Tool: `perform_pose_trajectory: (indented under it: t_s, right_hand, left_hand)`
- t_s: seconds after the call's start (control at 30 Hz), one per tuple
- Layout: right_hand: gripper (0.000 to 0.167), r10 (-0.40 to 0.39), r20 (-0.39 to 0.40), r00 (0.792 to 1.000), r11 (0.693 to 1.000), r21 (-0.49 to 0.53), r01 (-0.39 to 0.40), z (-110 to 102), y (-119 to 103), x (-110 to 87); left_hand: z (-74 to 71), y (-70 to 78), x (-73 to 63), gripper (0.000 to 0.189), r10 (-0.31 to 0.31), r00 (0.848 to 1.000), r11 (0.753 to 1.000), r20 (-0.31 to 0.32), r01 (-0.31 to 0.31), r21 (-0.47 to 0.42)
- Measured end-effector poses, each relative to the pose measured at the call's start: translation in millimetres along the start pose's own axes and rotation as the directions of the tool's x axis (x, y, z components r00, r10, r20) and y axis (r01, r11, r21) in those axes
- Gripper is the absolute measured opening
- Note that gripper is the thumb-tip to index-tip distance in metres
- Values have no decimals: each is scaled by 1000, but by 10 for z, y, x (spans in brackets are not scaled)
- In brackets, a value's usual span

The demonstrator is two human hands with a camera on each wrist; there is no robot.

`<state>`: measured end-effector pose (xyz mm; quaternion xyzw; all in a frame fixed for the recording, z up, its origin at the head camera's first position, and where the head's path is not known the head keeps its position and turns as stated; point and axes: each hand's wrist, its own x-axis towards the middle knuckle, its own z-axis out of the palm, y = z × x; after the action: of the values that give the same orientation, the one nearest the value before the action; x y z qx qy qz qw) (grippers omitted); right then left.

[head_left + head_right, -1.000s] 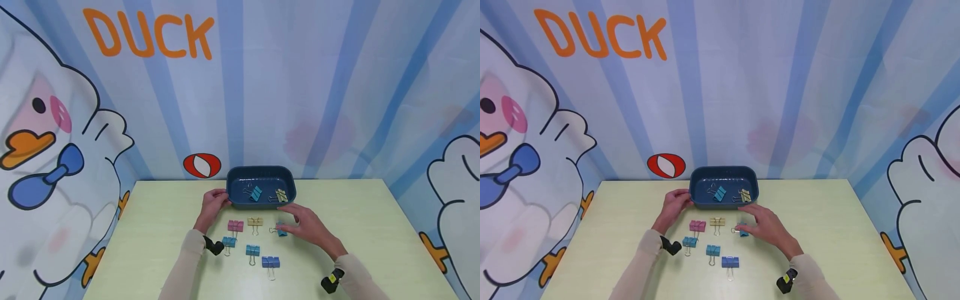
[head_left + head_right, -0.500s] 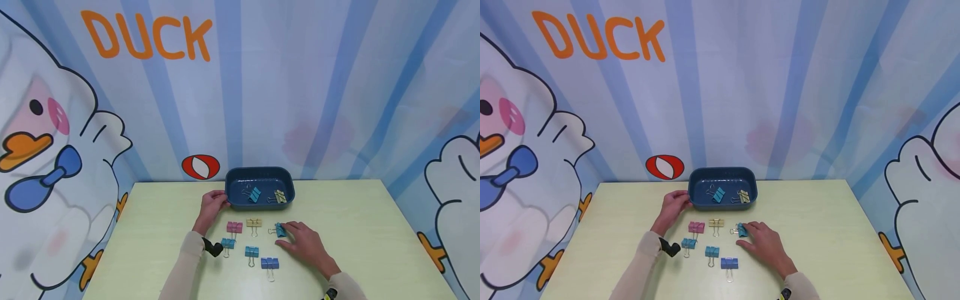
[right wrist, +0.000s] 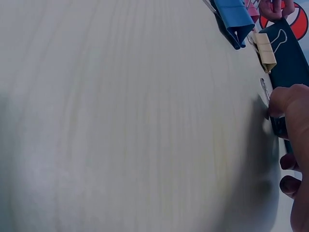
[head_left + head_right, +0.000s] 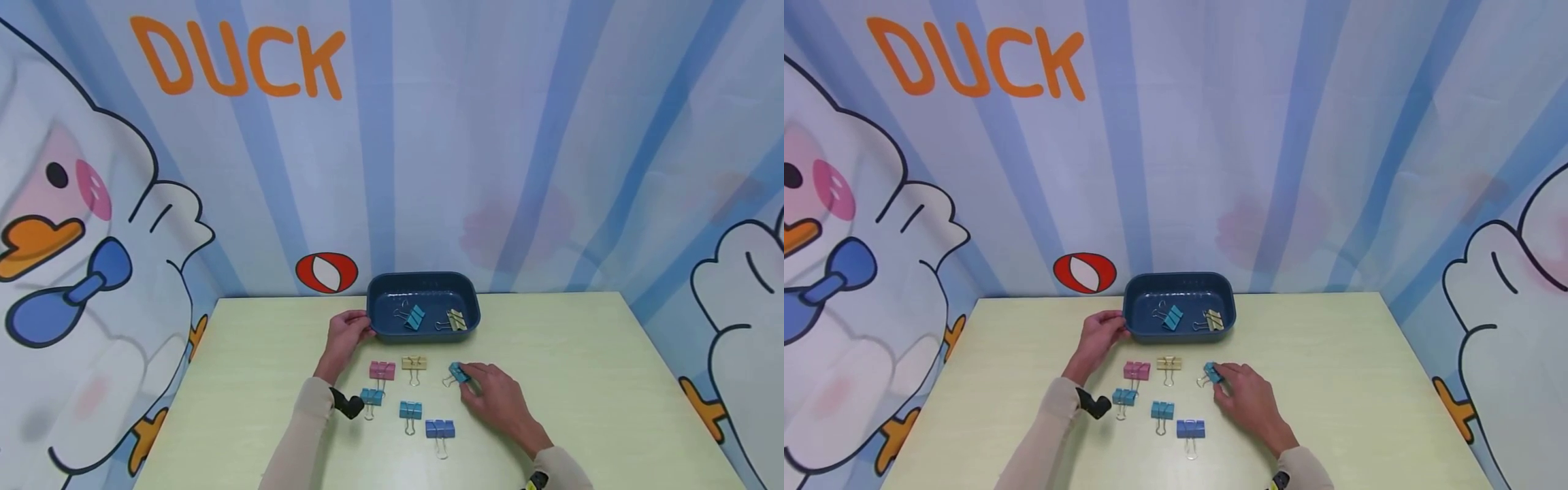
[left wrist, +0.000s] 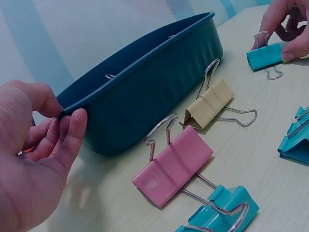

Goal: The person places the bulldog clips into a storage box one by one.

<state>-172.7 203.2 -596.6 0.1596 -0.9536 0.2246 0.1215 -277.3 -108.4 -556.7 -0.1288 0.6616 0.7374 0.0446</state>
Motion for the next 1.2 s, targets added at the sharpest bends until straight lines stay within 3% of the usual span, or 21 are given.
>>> perform_pose_trajectory:
  t_s: [0.37, 0.6, 0.93, 1.2]
  right_hand:
    - [34, 52, -20, 998, 989, 140, -49, -1, 12, 27]
    - [34, -33, -64, 997, 982, 181, 44, -51, -15, 120]
    - [33, -185, -121, 975, 961, 185, 205, -360, -289, 500]
    - [31, -218, -136, 967, 963, 132, 235, -611, -450, 958]
  left_hand:
    - [5, 6, 10, 31, -7, 1000, 1000, -12, 7, 15]
    - [2, -5, 14, 29, -14, 1000, 1000, -13, 15, 9]
    - [-6, -2, 5, 31, -1, 1000, 1000, 2, 1, 12]
    - [-4, -10, 12, 32, 2, 1000, 1000, 4, -2, 20]
